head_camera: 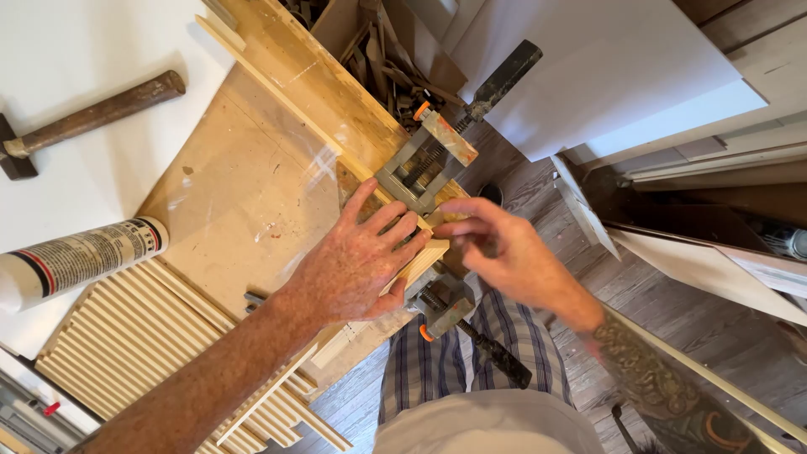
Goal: Assembling wooden frames by gluing and clamping wooden strips at a workbench
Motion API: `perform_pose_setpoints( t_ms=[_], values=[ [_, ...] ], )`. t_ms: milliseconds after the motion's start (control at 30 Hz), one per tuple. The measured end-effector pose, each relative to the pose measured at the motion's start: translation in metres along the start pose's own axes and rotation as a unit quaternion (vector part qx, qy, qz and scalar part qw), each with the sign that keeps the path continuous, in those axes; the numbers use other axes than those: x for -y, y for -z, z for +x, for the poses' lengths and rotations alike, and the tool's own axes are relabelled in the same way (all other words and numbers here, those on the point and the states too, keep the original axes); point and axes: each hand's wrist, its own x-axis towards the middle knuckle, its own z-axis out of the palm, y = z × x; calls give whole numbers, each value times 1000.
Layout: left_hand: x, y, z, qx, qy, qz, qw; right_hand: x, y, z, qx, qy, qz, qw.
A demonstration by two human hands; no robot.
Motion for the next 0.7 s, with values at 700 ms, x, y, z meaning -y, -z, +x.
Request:
perform_pose_setpoints(
  t_ms=[700],
  values=[
    [1, -3, -1, -11, 9, -41, 999, -75, -59, -142, -178, -182, -13, 967]
  ],
)
